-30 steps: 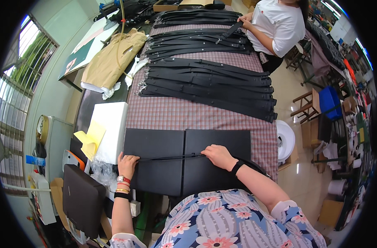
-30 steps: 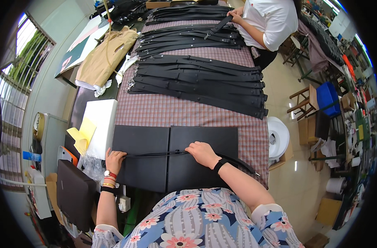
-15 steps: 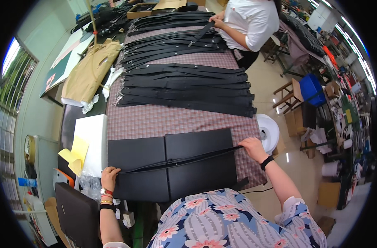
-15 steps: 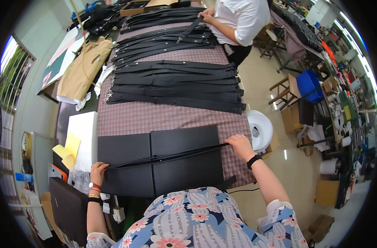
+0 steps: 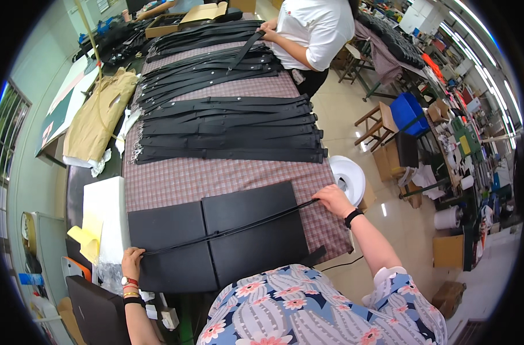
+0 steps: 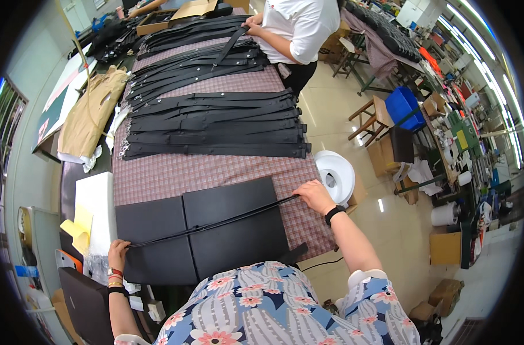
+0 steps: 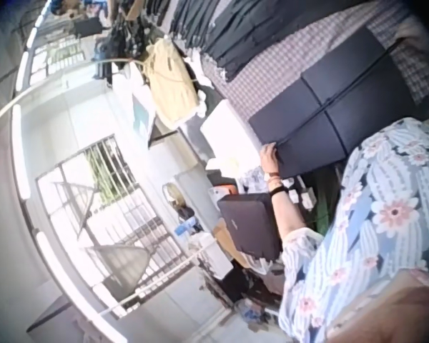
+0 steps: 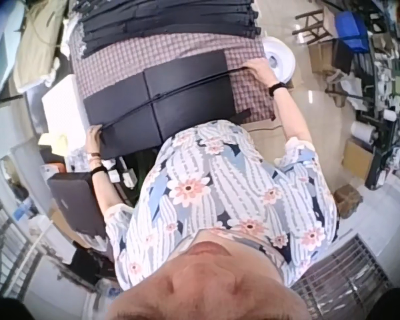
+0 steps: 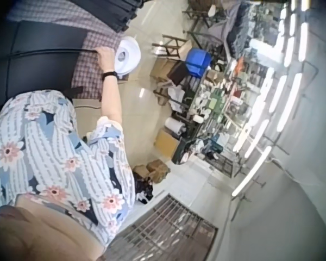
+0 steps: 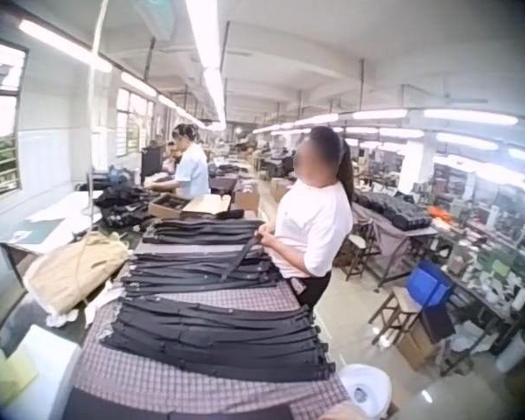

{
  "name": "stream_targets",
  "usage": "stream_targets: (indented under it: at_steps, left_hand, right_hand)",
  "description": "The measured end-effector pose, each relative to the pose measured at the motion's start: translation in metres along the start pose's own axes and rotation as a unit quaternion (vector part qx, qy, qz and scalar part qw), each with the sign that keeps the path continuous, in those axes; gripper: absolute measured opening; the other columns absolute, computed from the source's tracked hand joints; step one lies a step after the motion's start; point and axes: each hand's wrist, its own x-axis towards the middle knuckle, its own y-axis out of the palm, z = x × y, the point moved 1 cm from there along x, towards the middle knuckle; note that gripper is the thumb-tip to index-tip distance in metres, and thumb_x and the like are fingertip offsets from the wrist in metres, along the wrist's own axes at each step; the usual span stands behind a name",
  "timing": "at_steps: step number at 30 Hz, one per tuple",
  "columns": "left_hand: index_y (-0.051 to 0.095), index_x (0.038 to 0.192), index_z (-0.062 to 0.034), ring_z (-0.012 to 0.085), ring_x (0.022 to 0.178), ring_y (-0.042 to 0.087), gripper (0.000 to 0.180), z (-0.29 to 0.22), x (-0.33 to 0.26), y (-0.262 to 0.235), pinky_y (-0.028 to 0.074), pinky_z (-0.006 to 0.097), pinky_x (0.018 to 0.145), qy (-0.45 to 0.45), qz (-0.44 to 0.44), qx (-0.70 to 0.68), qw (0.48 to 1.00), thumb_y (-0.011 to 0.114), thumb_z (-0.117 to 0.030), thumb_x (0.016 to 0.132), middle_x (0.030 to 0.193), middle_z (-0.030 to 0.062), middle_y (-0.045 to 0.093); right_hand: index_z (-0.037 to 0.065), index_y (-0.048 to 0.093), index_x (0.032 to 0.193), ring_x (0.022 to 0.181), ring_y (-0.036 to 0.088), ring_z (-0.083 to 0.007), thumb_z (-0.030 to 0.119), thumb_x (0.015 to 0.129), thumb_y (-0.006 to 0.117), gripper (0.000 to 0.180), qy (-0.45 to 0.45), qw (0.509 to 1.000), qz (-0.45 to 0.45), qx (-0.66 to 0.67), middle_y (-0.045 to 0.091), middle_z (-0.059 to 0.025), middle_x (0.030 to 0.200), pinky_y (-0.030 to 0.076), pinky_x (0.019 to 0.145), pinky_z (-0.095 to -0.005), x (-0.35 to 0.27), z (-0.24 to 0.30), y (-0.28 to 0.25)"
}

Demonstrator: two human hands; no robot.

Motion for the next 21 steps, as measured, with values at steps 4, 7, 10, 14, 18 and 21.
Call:
stream_targets:
  at_steps: [4, 7, 10, 14, 18, 21]
  left_hand:
    - [0.072, 0.097, -0.0101, 0.0292, 0.094, 0.064, 0.022, 0.013, -0.006, 0.003, 0.052, 0.038, 0.082, 0.033, -0.027, 0.056, 0.998, 0.069, -0.003, 0.076, 0.099, 0.0073, 0.068]
    - [0.071, 0.107, -0.0114, 0.0297, 0.100, 0.064, 0.030, -0.004, 0.003, -0.008, 0.052, 0.039, 0.092, 0.030, -0.050, 0.094, 0.994, 0.060, 0.000, 0.082, 0.107, 0.0075, 0.067]
    - [0.067, 0.119, -0.0127, 0.0309, 0.110, 0.061, 0.041, 0.001, -0.002, 0.002, 0.047, 0.040, 0.104, 0.039, -0.067, 0.134, 0.988, 0.054, 0.004, 0.084, 0.118, 0.0089, 0.063]
    - [0.056, 0.137, -0.0150, 0.0315, 0.127, 0.052, 0.060, -0.002, -0.029, 0.011, 0.039, 0.041, 0.113, 0.006, -0.013, 0.139, 0.990, 0.048, 0.010, 0.083, 0.138, 0.0089, 0.053]
    - [0.050, 0.142, -0.0101, 0.0349, 0.135, 0.044, 0.064, -0.040, -0.038, 0.007, 0.036, 0.044, 0.114, -0.008, -0.045, 0.135, 0.990, 0.051, 0.009, 0.081, 0.147, 0.0137, 0.046]
    - [0.054, 0.132, -0.0066, 0.0361, 0.130, 0.047, 0.052, -0.108, -0.017, 0.031, 0.036, 0.051, 0.111, 0.009, -0.055, 0.065, 0.996, 0.062, 0.000, 0.081, 0.140, 0.0160, 0.052]
  right_hand:
    - [0.013, 0.071, 0.099, 0.094, 0.064, -0.0203, 0.006, 0.077, 0.068, 0.023, -0.022, 0.998, -0.037, -0.046, 0.071, -0.0003, 0.098, 0.046, 0.086, -0.0364, 0.000, -0.006, 0.002]
    - [0.012, 0.071, 0.100, 0.093, 0.065, -0.0208, 0.005, 0.076, 0.066, 0.025, -0.034, 0.988, -0.113, -0.099, 0.071, -0.0007, 0.100, 0.047, 0.086, -0.0373, 0.008, 0.002, -0.005]
    - [0.011, 0.070, 0.103, 0.096, 0.064, -0.0221, 0.004, 0.079, 0.062, 0.027, -0.043, 0.981, -0.135, -0.135, 0.069, -0.0022, 0.103, 0.047, 0.087, -0.0387, 0.011, 0.009, 0.007]
    - [0.010, 0.066, 0.113, 0.104, 0.062, -0.0248, 0.001, 0.079, 0.058, 0.036, -0.032, 0.987, -0.085, -0.130, 0.065, -0.0058, 0.114, 0.045, 0.090, -0.0396, -0.002, 0.013, 0.014]
    - [0.006, 0.063, 0.117, 0.111, 0.058, -0.0292, -0.003, 0.076, 0.056, 0.043, -0.023, 0.993, -0.068, -0.092, 0.062, -0.0092, 0.121, 0.044, 0.094, -0.0413, -0.007, 0.033, 0.004]
    - [0.006, 0.065, 0.112, 0.110, 0.059, -0.0322, -0.004, 0.075, 0.057, 0.039, -0.028, 0.994, -0.108, -0.002, 0.063, -0.0106, 0.118, 0.047, 0.094, -0.0441, 0.023, 0.085, 0.015]
